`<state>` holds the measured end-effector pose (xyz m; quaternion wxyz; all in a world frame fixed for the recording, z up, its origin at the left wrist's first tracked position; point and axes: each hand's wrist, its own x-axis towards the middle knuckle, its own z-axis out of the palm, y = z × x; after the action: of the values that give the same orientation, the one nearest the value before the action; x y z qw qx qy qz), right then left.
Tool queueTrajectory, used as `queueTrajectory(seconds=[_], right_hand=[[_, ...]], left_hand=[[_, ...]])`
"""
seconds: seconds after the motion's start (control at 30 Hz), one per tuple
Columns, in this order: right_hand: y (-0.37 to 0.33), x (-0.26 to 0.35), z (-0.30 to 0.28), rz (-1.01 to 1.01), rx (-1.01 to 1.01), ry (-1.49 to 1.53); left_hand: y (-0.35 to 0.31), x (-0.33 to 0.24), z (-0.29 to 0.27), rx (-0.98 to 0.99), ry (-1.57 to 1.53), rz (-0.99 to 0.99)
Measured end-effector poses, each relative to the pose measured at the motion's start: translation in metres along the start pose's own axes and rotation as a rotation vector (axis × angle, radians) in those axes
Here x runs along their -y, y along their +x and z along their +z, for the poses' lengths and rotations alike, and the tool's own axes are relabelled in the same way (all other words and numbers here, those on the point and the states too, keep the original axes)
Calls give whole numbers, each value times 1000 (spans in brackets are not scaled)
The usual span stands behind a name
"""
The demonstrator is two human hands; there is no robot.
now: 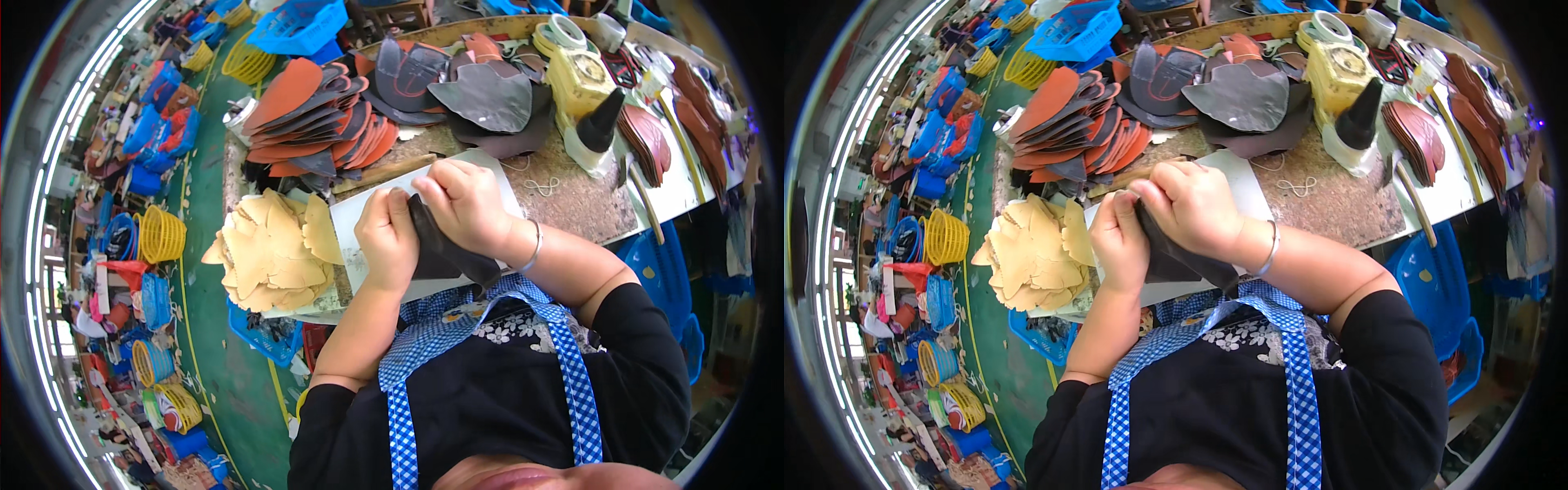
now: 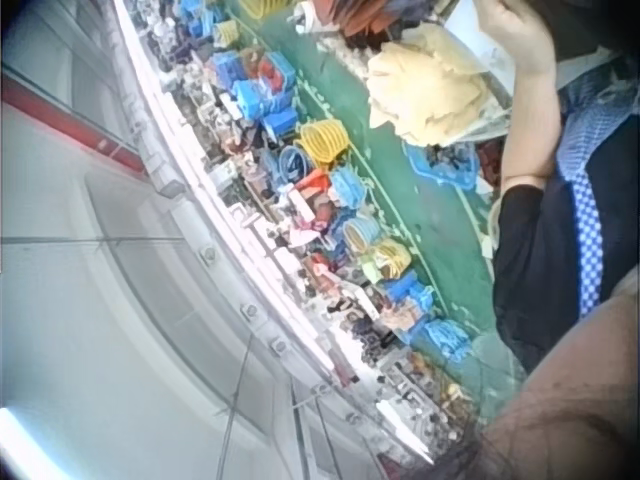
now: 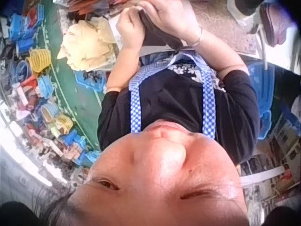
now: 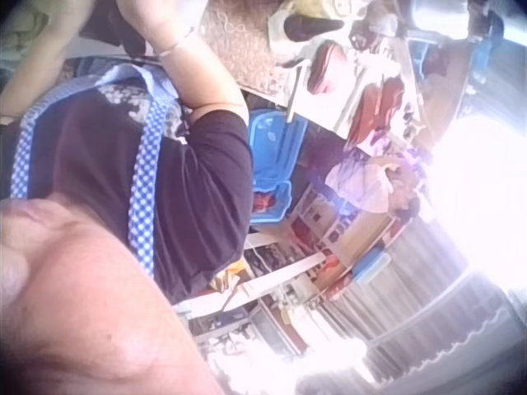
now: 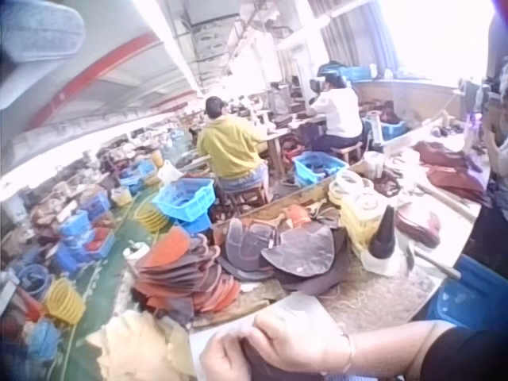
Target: Assembling and reinforcing leather shoe upper components using adhesive tape and a smoothing tool in a factory workshop.
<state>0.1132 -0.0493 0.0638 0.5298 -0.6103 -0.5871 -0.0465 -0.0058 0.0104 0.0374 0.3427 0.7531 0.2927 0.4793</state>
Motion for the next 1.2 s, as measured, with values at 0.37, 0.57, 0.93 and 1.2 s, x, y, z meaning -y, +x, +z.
queueTrajectory(seconds=[0.37,0.57,0.93,1.2], right_hand=[[10,-3,26,-200,79,-147],[7,11,27,-417,136,-89],[136,-103,-53,-482,-373,-514],[82,-135,-75,-774,412,-476]], left_hand=[[12,4,11,-107,-60,-33],[29,18,-1,91,-386,-348],[151,19,-7,176,148,288],[180,130,-38,257,1105,34]])
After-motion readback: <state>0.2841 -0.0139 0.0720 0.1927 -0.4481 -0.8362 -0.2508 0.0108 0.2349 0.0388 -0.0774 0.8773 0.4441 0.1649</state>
